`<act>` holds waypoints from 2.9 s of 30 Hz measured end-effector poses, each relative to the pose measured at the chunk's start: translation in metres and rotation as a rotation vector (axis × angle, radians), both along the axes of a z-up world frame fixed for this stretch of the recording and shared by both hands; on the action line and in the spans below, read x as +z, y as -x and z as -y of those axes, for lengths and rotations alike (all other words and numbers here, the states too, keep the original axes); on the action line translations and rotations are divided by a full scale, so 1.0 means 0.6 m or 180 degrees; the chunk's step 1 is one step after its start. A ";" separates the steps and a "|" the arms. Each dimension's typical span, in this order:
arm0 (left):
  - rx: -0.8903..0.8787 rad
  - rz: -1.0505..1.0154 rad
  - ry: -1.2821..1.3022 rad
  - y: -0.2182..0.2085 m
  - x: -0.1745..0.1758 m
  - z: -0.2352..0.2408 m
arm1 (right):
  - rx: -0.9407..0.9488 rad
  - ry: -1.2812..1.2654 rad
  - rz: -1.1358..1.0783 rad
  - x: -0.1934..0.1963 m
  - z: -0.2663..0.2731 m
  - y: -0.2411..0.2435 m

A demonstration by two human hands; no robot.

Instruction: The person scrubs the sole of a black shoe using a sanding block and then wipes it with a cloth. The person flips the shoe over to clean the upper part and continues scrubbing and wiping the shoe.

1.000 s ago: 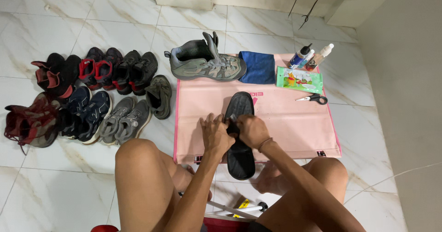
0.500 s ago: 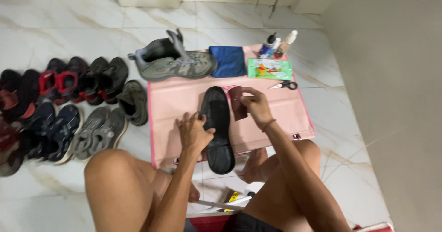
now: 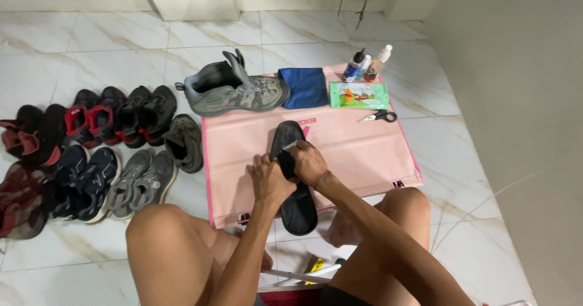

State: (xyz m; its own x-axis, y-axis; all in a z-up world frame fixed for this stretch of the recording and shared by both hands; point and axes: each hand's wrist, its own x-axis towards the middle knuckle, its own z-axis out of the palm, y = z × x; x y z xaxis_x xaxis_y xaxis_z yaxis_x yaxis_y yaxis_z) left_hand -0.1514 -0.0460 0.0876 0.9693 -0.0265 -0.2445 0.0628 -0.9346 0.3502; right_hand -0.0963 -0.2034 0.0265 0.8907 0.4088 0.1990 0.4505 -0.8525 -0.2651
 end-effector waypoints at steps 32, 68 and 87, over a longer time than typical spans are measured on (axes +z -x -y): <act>-0.0159 -0.0148 0.0186 0.004 0.043 -0.004 | 0.0009 -0.0230 0.0246 -0.065 -0.023 -0.104; -0.0445 0.0279 0.0106 0.018 -0.024 -0.026 | 0.0890 -0.0500 0.0458 -0.072 -0.010 -0.116; -0.0473 0.0132 0.0155 0.018 -0.015 -0.020 | 0.1128 -0.0075 0.0730 -0.034 -0.008 -0.156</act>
